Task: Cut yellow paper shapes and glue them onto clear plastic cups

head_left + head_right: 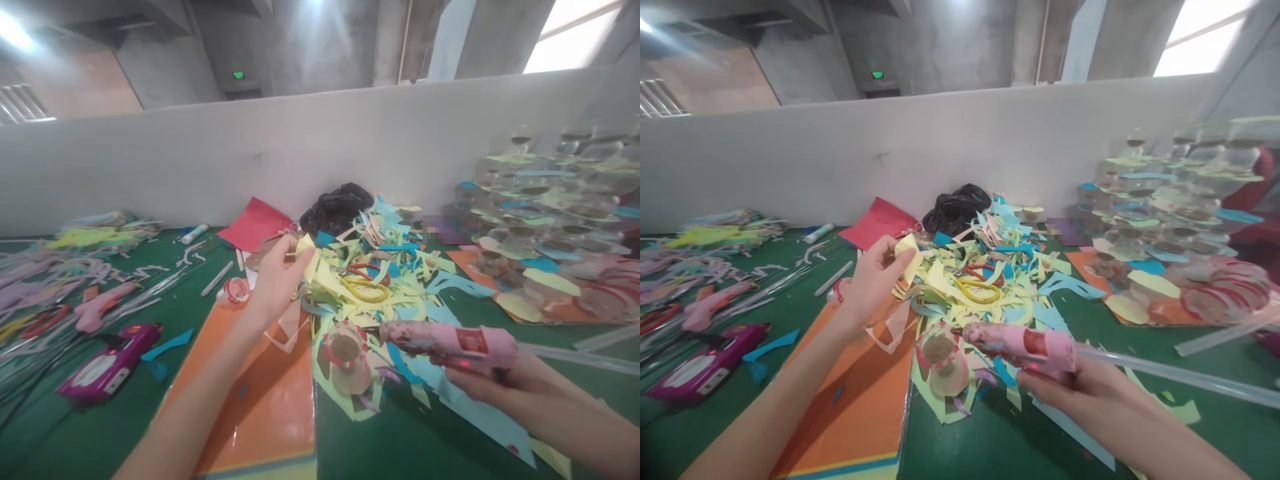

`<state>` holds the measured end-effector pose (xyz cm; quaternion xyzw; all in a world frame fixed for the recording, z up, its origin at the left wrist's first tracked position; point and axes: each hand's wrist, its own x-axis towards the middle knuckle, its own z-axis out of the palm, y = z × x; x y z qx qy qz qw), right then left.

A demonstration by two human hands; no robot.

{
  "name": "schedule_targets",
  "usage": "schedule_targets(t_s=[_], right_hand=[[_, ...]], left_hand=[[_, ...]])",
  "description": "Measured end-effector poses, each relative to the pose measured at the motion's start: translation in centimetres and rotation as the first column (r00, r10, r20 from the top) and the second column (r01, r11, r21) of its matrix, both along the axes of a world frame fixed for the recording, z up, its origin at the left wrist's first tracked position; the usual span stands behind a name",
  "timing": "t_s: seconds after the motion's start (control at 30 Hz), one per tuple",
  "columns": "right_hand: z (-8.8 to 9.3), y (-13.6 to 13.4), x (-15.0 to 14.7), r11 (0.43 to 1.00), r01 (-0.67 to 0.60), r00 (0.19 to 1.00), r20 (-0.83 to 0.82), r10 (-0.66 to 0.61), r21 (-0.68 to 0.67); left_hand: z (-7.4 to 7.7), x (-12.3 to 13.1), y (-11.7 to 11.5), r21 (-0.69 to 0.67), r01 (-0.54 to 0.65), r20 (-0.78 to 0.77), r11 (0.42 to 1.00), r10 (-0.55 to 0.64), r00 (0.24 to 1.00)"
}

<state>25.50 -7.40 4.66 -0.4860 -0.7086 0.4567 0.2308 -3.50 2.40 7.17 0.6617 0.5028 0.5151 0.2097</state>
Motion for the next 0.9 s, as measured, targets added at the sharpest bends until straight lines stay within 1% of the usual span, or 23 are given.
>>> schedule_targets(t_s=[0.03,0.07,0.2,0.33,0.43,0.57,0.63,0.83,0.87,0.9], right_hand=[[0.28,-0.03,-0.11,0.997,-0.057,0.998,-0.04,0.055,-0.051],[0.45,-0.01,-0.19,0.994,-0.078,0.995,-0.062,0.074,-0.078],[0.23,0.25,-0.33,0.998,-0.028,0.997,-0.071,0.023,-0.056],[-0.11,0.37,-0.45,0.998,0.002,0.998,-0.057,-0.005,-0.056],[0.08,0.38,-0.6,0.998,-0.004,1.0,-0.007,0.004,-0.069],[0.43,0.3,-0.79,0.995,-0.027,0.999,-0.042,0.023,-0.093],[0.45,0.27,-0.74,0.996,-0.031,0.999,-0.046,0.028,-0.083],[0.13,0.36,-0.17,0.999,-0.026,0.999,0.04,0.028,-0.037],[0.11,0.36,-0.12,1.0,-0.004,0.998,0.065,0.004,-0.006],[0.11,0.35,-0.09,0.998,0.041,0.994,0.101,-0.046,0.052]], left_hand=[[-0.04,-0.11,0.09,0.008,0.0,-0.001,1.0,0.0,1.0],[-0.09,-0.23,0.18,0.019,-0.001,-0.006,1.0,0.001,1.0],[-0.3,-0.65,0.47,0.062,-0.018,-0.06,0.998,0.022,0.998],[-0.33,-0.81,0.54,0.063,-0.043,-0.1,0.997,0.05,0.994],[-0.33,-0.83,0.49,0.048,-0.046,-0.106,0.998,0.051,0.993],[-0.27,-0.8,0.45,0.048,-0.048,-0.11,0.998,0.053,0.993],[-0.23,-0.76,0.49,0.06,-0.052,-0.112,0.997,0.059,0.992],[-0.31,-0.72,0.7,0.065,-0.024,-0.085,0.998,0.03,0.996],[-0.31,-0.73,0.69,0.064,-0.024,-0.085,0.998,0.029,0.996],[-0.29,-0.73,0.68,0.064,-0.029,-0.089,0.998,0.035,0.995]])
